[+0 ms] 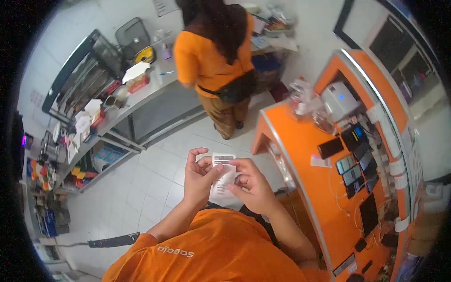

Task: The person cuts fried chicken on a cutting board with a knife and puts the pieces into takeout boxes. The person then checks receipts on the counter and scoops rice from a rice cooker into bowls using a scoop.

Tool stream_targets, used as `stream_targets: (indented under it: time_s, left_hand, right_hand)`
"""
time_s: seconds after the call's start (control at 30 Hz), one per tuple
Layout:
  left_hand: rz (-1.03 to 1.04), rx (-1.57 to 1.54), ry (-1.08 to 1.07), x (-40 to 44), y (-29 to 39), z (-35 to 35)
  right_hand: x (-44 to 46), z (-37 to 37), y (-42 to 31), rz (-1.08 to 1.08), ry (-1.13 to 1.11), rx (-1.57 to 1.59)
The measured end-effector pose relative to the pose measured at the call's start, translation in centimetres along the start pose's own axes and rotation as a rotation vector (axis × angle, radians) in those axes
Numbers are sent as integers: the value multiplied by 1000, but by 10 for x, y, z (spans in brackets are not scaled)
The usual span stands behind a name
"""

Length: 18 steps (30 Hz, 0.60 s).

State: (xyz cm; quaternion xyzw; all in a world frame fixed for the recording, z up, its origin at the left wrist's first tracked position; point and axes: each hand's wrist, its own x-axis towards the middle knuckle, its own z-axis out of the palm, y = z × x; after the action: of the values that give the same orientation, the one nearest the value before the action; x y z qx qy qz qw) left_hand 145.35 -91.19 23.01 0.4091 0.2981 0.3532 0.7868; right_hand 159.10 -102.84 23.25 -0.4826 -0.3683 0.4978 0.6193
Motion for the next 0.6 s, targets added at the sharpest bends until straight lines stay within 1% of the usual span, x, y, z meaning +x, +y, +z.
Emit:
stream_targets:
  time_s: [0.03,0.07,0.17,0.2,0.3,0.4,0.43,0.47,0.6]
  left_hand:
    - [32,-27,6,-5,13,-25]
    - [43,-51,-14,-10,21,-56]
    - [227,9,-115,-32,61,-116]
    - [206,24,-111,-39,69,-130]
    - [217,2,-19,-61,103,-188]
    - [311,-29,84,-80,136,-242]
    - [340,-28,119,-84,132,-238]
    - [368,-22,158,-89,144,-260]
    - [450,-20,316,-98,167,-310]
  right_hand:
    - [15,26,3,51,-61,-2]
    - [28,49,5,23,-63,-25]
    - [60,112,8,-52,-79,-80]
    - [67,128,5,-39,-82,-129]
    - [100,200,12,-70,-184,-135]
    - [130,267,19,-79,-264,-139]
    - [131,264,16,-80,-295,-133]
    - [142,289,18,-75,-324,-156]
    - [184,341,33,-83,-492,-190]
